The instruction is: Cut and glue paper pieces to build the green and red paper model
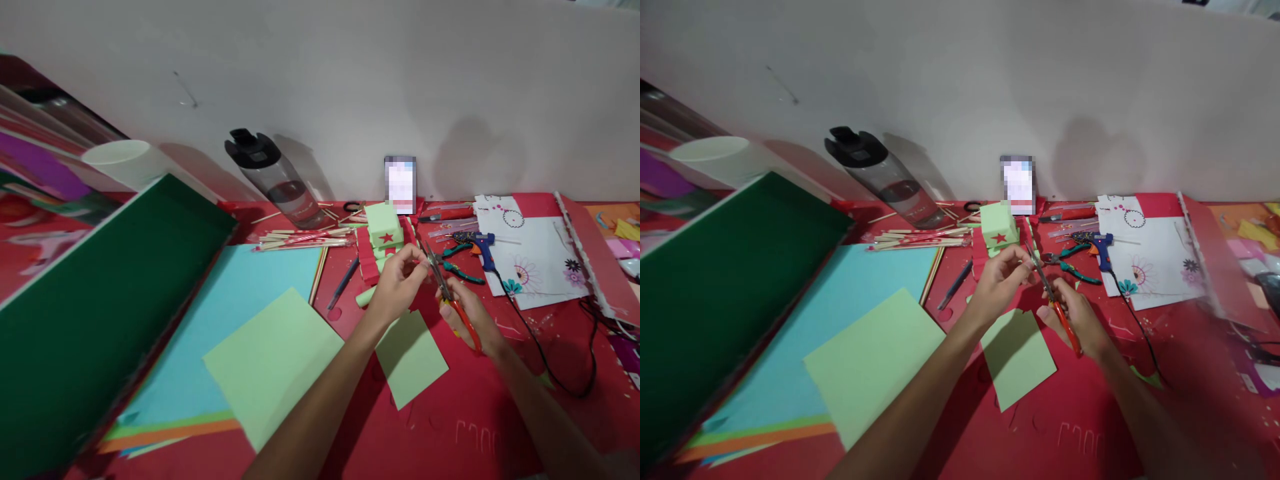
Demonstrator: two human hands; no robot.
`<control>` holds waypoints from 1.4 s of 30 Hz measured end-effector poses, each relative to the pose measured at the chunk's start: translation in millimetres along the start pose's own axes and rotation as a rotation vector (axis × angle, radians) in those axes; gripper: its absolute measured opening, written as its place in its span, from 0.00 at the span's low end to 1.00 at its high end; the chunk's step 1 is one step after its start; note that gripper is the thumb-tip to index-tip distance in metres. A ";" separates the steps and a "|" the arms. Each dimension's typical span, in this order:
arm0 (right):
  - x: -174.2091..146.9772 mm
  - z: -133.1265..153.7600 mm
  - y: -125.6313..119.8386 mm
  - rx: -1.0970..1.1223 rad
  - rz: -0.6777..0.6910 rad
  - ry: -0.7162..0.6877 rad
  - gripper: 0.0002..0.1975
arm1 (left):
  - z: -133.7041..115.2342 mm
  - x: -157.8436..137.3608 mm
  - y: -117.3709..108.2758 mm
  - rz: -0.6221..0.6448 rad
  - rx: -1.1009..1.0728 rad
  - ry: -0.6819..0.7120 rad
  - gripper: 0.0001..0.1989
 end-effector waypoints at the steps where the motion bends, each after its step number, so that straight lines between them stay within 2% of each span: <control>1: -0.1 -0.2 0.1 0.004 0.001 0.001 0.22 | -0.2 0.0 0.3 0.003 0.005 0.000 0.08; 28: 4.4 8.8 -2.6 -0.107 -0.040 -0.037 0.17 | -1.1 -1.1 3.1 0.014 0.000 0.005 0.08; 42: 3.0 8.1 -1.8 -0.045 -0.048 -0.040 0.18 | -2.3 -1.4 7.3 0.049 0.059 0.021 0.09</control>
Point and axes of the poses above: each hand's wrist, its own x-axis towards the middle knuckle, its own y-axis out of the palm, z = x × y, the point moved 8 cm from there along x, towards the middle knuckle, and after that the axes turned 14 degrees about -y, right-handed, at the moved point
